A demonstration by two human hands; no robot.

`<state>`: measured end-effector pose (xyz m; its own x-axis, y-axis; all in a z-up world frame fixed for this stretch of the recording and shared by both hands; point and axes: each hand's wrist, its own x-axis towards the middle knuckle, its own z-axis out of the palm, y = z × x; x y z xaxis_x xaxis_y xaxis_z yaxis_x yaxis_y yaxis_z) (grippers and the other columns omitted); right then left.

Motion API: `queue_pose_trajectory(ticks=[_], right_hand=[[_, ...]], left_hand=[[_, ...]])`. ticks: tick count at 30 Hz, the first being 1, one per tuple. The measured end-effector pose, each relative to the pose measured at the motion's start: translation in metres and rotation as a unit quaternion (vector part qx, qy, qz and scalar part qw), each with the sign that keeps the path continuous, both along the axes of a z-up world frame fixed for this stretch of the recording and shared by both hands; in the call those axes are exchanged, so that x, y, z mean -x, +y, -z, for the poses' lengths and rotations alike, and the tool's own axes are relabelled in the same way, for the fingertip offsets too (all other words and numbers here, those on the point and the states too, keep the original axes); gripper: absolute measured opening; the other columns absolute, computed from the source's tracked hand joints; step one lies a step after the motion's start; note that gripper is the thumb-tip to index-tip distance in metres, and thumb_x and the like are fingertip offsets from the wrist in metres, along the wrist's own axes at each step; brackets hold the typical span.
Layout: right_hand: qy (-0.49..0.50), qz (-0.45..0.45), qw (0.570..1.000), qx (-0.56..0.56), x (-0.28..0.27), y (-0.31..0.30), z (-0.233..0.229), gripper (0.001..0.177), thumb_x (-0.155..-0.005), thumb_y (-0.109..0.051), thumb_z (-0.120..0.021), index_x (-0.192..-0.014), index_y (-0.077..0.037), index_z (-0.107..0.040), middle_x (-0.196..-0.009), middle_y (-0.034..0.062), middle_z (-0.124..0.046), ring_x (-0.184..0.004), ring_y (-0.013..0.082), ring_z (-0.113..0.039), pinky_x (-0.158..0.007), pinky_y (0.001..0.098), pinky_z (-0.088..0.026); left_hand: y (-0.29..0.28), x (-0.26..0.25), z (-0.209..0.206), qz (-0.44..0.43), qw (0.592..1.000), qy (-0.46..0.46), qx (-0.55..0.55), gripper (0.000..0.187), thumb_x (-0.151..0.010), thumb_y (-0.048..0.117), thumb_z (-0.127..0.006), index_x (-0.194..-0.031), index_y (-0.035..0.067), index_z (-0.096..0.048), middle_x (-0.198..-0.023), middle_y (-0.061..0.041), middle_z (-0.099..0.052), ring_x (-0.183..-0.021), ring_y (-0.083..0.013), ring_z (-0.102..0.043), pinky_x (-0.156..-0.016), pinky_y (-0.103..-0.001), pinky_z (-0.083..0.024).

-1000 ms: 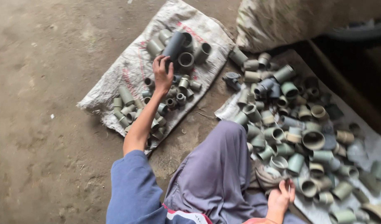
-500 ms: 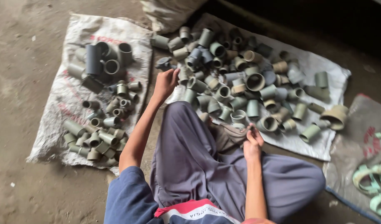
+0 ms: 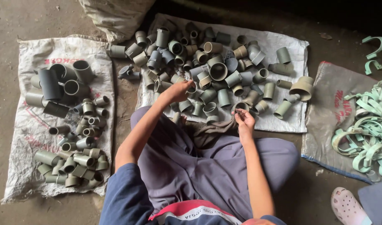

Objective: The person sits on the floor and cleans the edges of small green pipe fittings using a cloth. They pick up each fitting, wipe it, and place it back on the pile.

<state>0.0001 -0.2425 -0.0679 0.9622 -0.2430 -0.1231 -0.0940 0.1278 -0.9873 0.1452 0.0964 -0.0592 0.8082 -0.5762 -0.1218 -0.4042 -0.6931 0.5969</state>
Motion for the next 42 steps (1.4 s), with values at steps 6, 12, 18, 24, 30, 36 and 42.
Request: queue_pose_trajectory(ticks=[6,12,18,24,30,36,42], right_hand=[[0.021,0.056,0.998,-0.007,-0.02,-0.007,0.014,0.022,-0.097,-0.006,-0.07,-0.119,-0.005,-0.068,-0.106,0.0115,-0.071,-0.103,0.0162,-0.07,-0.095,0.0289,-0.055],[0.061,0.05,0.997,0.011,-0.023,-0.007,0.012,0.02,-0.098,-0.007,-0.068,-0.118,-0.007,-0.069,-0.101,0.0106,-0.071,-0.098,0.013,-0.066,-0.092,0.0278,-0.054],[0.078,0.038,0.995,0.045,-0.024,-0.007,0.022,0.023,-0.095,-0.01,-0.073,-0.118,-0.012,-0.072,-0.096,0.0033,-0.069,-0.089,0.0067,-0.064,-0.084,0.0219,-0.054],[0.085,0.038,0.995,0.025,-0.023,-0.005,0.01,0.024,-0.093,-0.01,-0.075,-0.117,-0.01,-0.072,-0.092,0.0016,-0.067,-0.088,0.0068,-0.064,-0.084,0.0215,-0.055],[0.092,0.041,0.995,0.027,-0.023,0.001,-0.006,0.022,-0.092,-0.01,-0.076,-0.114,-0.009,-0.074,-0.088,0.0,-0.066,-0.082,0.0048,-0.062,-0.08,0.0203,-0.055],[0.101,0.034,0.994,0.019,-0.024,-0.003,-0.002,0.024,-0.091,-0.011,-0.078,-0.114,-0.01,-0.074,-0.087,0.0004,-0.065,-0.082,0.0049,-0.061,-0.081,0.0213,-0.054],[0.08,0.04,0.996,-0.005,-0.024,-0.003,0.0,0.025,-0.091,-0.01,-0.078,-0.116,-0.01,-0.074,-0.088,-0.0003,-0.064,-0.082,0.005,-0.059,-0.082,0.0197,-0.053]], left_hand=[[-0.01,-0.009,0.002,-0.052,0.998,-0.009,-0.025,0.044,-0.087,0.037,-0.073,-0.123,0.017,-0.057,-0.113,-0.015,-0.07,-0.1,-0.0448,-0.07,-0.087,-0.058,-0.055],[0.04,-0.063,0.01,-0.123,0.982,-0.124,-0.074,0.031,-0.081,0.035,-0.077,-0.105,0.022,-0.064,-0.091,-0.004,-0.071,-0.084,-0.0326,-0.074,-0.074,-0.05,-0.06],[0.013,-0.11,0.044,-0.131,0.974,-0.173,-0.065,0.038,-0.076,0.033,-0.078,-0.108,0.026,-0.061,-0.089,-0.001,-0.066,-0.084,-0.0305,-0.072,-0.072,-0.048,-0.057],[-0.039,-0.135,0.014,-0.197,0.976,-0.045,-0.077,0.05,-0.093,0.047,-0.066,-0.139,0.04,-0.047,-0.112,-0.014,-0.062,-0.102,-0.0436,-0.071,-0.087,-0.054,-0.058],[-0.07,-0.144,0.0,-0.329,0.944,0.033,0.0,0.066,-0.081,0.074,-0.067,-0.115,0.019,-0.057,-0.106,-0.027,-0.071,-0.103,-0.0472,-0.071,-0.089,-0.056,-0.056],[-0.067,-0.158,0.051,-0.454,0.877,0.068,0.143,0.048,-0.076,0.046,-0.079,-0.11,0.019,-0.057,-0.109,-0.02,-0.073,-0.106,-0.0409,-0.072,-0.095,-0.052,-0.057],[-0.063,-0.127,0.012,-0.48,0.701,0.188,0.493,0.08,-0.074,0.023,-0.093,-0.14,0.004,-0.052,-0.11,-0.029,-0.065,-0.069,-0.0272,-0.075,-0.072,-0.036,-0.069]])
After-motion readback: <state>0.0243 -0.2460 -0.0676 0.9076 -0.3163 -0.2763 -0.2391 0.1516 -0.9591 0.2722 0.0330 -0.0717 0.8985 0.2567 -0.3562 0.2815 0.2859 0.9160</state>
